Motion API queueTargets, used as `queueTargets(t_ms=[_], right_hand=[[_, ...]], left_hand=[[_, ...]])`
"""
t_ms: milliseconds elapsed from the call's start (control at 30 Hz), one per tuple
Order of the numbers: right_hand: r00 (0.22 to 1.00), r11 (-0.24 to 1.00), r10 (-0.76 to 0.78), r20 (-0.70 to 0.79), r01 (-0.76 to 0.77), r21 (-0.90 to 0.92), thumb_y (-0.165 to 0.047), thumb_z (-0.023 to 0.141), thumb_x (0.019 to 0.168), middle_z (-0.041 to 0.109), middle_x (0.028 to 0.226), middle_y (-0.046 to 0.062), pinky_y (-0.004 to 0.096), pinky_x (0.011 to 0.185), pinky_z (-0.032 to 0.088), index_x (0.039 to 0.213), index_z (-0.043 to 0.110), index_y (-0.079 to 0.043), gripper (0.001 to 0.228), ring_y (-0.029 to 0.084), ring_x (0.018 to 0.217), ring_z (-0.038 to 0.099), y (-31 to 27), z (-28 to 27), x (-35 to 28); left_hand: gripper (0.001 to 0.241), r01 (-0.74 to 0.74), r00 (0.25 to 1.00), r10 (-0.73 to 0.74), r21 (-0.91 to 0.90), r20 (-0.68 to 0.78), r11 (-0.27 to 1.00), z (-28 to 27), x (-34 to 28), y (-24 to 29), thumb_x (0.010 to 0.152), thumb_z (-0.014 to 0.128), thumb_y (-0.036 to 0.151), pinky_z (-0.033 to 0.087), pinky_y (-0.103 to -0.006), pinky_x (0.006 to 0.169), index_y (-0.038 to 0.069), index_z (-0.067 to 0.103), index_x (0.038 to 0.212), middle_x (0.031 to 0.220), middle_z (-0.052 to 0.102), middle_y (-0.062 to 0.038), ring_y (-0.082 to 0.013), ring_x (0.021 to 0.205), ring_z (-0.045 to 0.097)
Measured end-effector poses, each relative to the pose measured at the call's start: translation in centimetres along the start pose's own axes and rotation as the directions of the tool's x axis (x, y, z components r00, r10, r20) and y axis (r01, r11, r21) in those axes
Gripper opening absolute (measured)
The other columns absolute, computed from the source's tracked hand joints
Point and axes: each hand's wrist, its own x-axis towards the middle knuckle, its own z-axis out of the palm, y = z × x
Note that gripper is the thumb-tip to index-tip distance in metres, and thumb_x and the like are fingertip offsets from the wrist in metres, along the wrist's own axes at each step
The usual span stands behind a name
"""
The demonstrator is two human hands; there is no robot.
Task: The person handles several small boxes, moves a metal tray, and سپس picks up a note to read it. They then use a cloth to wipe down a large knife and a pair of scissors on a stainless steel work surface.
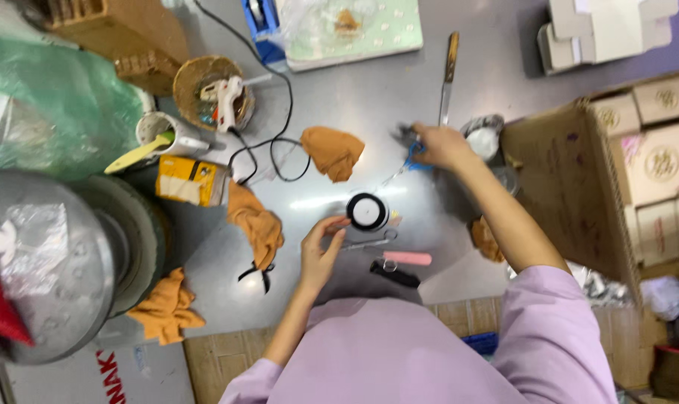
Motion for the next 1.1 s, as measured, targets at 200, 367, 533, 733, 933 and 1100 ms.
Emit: queueTargets(t_ms=[200,367,533,733,933,1100], right_hand=[[0.975,0.943,0.205,-0.088,-0.221,-0.248,-0.034,0.07,0.082,0.072,0.108,0.017,0.051,0.08,0.058,0.106,0.072,-0.009,0.035,0.039,0.091,0.072,-2.1,7.9,-4.5],[0.905,0.88,0.388,-0.176,-0.307,0.362,-0.029,0.066,0.085,0.068,0.085,0.019,0.046,0.068,0.054,0.096,0.067,-0.003,0.029,0.03,0.074,0.067,-7.4,5.8,-7.9],[0.901,0.22,0.381,-0.207,0.129,0.967,-0.02,0.055,0.089,0.067,0.08,0.01,0.032,0.056,0.04,0.106,0.053,-0.004,0.023,0.016,0.061,0.05,-14.8,6.4,-15.7],[0.496,-0.179,0.841,-0.217,0.634,0.752,-0.015,0.061,0.097,0.056,0.08,0.004,0.03,0.071,0.046,0.108,0.055,-0.004,0.016,0.016,0.076,0.055,-25.0,13.7,-27.9],[-0.102,0.024,0.988,0.115,0.843,0.537,-0.026,0.06,0.104,0.066,0.089,0.005,0.033,0.079,0.051,0.102,0.06,-0.004,0.022,0.018,0.086,0.063,-30.0,22.7,-40.9],[-0.328,0.169,0.922,0.208,0.822,0.544,-0.03,0.062,0.104,0.071,0.1,0.009,0.036,0.074,0.046,0.105,0.061,-0.008,0.022,0.02,0.082,0.058,-32.8,28.9,-51.6]], left_hand=[[0.025,-0.117,0.985,0.12,-0.03,0.124,0.993,-1.4,-4.0,1.2,0.097,0.066,0.003,0.056,-0.0291,0.087,0.002,0.068,0.121,0.113,0.077,-0.007,-0.014,0.093,0.069],[0.022,-0.121,0.966,0.136,-0.081,0.219,0.989,-5.5,-6.8,1.4,0.097,0.066,0.004,0.055,-0.0287,0.088,0.003,0.07,0.119,0.113,0.076,-0.008,-0.0149,0.096,0.07],[0.025,-0.182,0.903,0.211,-0.11,0.374,0.977,-5.7,-6.6,2.1,0.102,0.065,0.008,0.055,-0.0298,0.092,0.003,0.067,0.126,0.124,0.071,-0.01,-0.0165,0.107,0.069],[0.063,-0.242,0.56,0.036,0.122,0.828,0.963,2.2,-10.1,4.7,0.099,0.066,0.039,0.055,-0.0404,0.089,0.004,0.045,0.147,0.13,0.068,-0.02,-0.0326,0.11,0.069],[0.094,-0.685,0.002,-0.236,0.174,0.972,0.708,11.0,-20.7,4.2,0.094,0.06,0.053,0.055,-0.0513,0.085,-0.005,0.022,0.158,0.11,0.071,-0.03,-0.0468,0.1,0.07],[0.087,-0.723,-0.346,-0.329,-0.026,0.879,0.691,16.9,-31.1,-0.3,0.093,0.061,0.044,0.054,-0.0479,0.091,-0.002,0.027,0.159,0.108,0.072,-0.028,-0.0426,0.101,0.072]])
